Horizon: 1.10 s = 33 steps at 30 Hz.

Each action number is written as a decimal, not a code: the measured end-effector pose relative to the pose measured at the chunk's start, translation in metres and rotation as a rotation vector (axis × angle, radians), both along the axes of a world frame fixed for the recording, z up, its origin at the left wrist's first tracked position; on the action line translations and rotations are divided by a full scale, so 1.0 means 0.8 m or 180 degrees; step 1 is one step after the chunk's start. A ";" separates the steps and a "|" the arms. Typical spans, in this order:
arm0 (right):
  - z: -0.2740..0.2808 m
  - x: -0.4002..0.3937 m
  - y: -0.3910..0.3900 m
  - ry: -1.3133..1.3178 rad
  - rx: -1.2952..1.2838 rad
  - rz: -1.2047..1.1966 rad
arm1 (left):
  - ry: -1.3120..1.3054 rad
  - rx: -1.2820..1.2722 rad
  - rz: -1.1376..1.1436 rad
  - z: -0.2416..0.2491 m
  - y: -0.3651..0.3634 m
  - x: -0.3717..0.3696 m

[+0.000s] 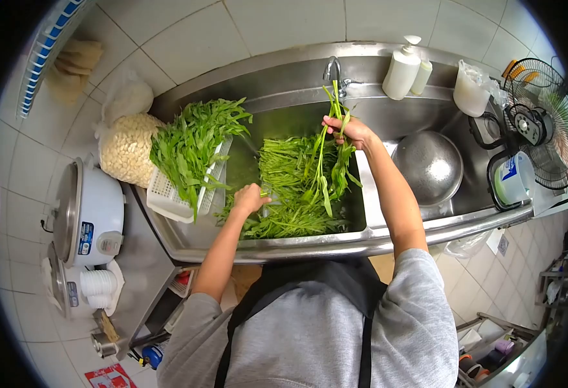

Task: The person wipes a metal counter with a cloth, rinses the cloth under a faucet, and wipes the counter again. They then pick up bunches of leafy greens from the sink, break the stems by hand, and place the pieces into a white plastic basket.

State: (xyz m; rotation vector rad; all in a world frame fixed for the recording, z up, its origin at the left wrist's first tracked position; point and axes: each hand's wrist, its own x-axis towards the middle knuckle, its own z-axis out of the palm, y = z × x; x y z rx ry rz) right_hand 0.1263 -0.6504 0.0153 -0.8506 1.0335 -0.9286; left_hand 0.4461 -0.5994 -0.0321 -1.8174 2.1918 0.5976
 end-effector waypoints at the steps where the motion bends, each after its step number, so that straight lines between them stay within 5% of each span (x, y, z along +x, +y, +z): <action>1: 0.000 0.000 0.001 -0.0116 0.0010 0.0004 | 0.0007 0.0015 0.0003 -0.011 0.000 0.003; 7: -0.006 0.002 -0.003 -0.0153 0.0070 -0.0009 | -0.0354 0.0199 -0.0331 0.022 -0.002 -0.013; 9: -0.008 0.006 -0.002 -0.0169 0.0092 0.0021 | 0.1243 0.0602 -0.0323 0.039 -0.008 -0.027; 12: -0.006 0.021 -0.001 0.0109 0.0109 0.0075 | 0.2224 0.1071 -0.0107 0.078 -0.005 -0.058; 25: -0.006 0.044 -0.010 0.0191 0.0165 0.0041 | 0.2884 0.1206 0.0263 0.097 0.001 -0.082; 28: -0.005 0.052 -0.005 0.0168 0.0188 -0.0019 | 0.3472 0.1154 0.1254 0.055 -0.011 -0.071; 33: -0.028 0.083 0.016 0.0946 0.0262 -0.0050 | 0.2921 0.0837 0.1714 -0.020 -0.010 -0.045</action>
